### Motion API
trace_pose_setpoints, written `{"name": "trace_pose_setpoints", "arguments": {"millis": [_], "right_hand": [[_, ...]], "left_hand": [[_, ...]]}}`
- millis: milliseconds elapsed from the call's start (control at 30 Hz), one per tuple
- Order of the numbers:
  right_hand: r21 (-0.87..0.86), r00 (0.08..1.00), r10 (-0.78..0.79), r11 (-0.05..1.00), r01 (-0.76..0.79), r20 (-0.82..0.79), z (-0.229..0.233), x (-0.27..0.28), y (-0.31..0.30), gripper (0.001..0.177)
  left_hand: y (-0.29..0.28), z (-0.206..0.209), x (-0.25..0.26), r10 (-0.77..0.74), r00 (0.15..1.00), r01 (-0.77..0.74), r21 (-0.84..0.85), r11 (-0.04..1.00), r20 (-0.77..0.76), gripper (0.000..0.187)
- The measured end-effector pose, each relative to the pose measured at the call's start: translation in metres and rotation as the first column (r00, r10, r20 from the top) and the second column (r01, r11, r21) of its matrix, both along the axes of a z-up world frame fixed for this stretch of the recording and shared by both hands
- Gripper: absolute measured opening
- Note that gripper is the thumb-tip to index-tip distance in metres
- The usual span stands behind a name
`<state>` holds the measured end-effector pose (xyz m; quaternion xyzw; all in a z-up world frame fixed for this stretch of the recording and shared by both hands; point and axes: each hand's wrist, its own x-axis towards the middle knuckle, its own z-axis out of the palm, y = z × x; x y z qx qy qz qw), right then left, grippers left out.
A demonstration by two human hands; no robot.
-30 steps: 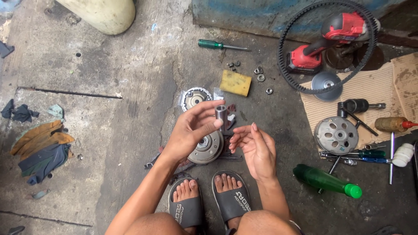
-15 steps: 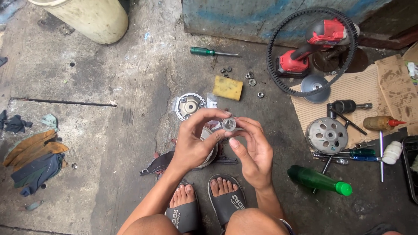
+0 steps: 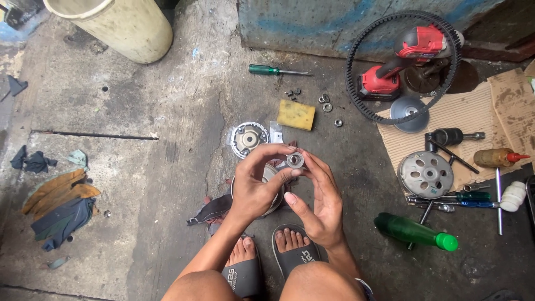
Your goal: The person assembles a motorcycle clutch assembly by hand. They insert small cylindrical pins into a circular housing, place a central hub into the housing, apply grease to a cover, and fit the cover onto the assembly. The person then moves toward the motorcycle and positions the assembled unit near the engine area.
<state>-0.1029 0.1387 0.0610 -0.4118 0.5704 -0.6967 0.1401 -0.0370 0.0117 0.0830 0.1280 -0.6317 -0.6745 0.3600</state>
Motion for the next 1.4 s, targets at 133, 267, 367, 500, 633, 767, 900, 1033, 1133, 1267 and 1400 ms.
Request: {"name": "trace_pose_setpoints", "arguments": {"millis": [133, 267, 367, 500, 633, 767, 900, 1033, 1133, 1267, 1400], "right_hand": [[0.000, 0.999, -0.001, 1.000, 0.001, 0.033, 0.001, 0.001, 0.000, 0.069], [-0.009, 0.997, -0.001, 1.000, 0.002, 0.077, 0.007, 0.002, 0.000, 0.071], [-0.021, 0.992, -0.008, 1.000, 0.010, 0.122, 0.012, 0.002, 0.000, 0.072], [-0.069, 0.963, 0.018, 0.998, 0.001, 0.271, 0.022, -0.001, 0.006, 0.075], [-0.101, 0.950, 0.020, 0.995, 0.012, 0.310, 0.025, -0.010, 0.018, 0.072], [-0.108, 0.956, -0.012, 0.993, 0.046, 0.292, 0.024, -0.011, 0.028, 0.066], [-0.036, 0.950, -0.017, 0.999, 0.030, 0.312, 0.040, -0.008, 0.038, 0.056], [-0.040, 0.954, -0.018, 0.999, 0.032, 0.299, 0.037, -0.006, 0.033, 0.054], [-0.081, 0.951, -0.093, 0.989, 0.121, 0.295, 0.024, -0.002, 0.024, 0.061], [-0.068, 0.948, -0.087, 0.991, 0.113, 0.306, 0.022, 0.000, 0.020, 0.064], [-0.068, 0.950, -0.082, 0.992, 0.107, 0.300, 0.021, 0.002, 0.018, 0.065]], "left_hand": [[0.003, 0.002, -0.001, 0.025, 0.999, -0.025, 0.016, 1.000, 0.024, 0.039], [0.005, 0.003, 0.000, 0.045, 0.998, -0.047, 0.040, 0.998, 0.042, 0.042], [0.003, 0.009, -0.001, 0.024, 0.999, -0.025, 0.031, 0.999, 0.042, 0.042], [-0.009, 0.024, -0.003, -0.115, 0.991, 0.118, -0.037, 0.992, 0.076, 0.038], [-0.017, 0.056, -0.015, -0.194, 0.972, 0.218, -0.202, 0.955, 0.131, 0.035], [-0.014, 0.066, -0.027, -0.252, 0.960, 0.279, -0.310, 0.909, 0.125, 0.039], [-0.005, 0.065, -0.024, -0.330, 0.926, 0.354, -0.121, 0.927, 0.184, 0.042], [0.004, 0.043, -0.022, -0.332, 0.935, 0.336, -0.010, 0.942, 0.126, 0.040], [0.007, 0.028, -0.020, -0.258, 0.965, 0.256, 0.046, 0.966, 0.051, 0.040], [0.006, 0.027, -0.016, -0.225, 0.972, 0.221, 0.067, 0.973, 0.061, 0.040], [0.005, 0.026, -0.014, -0.203, 0.976, 0.199, 0.063, 0.978, 0.078, 0.041]]}}
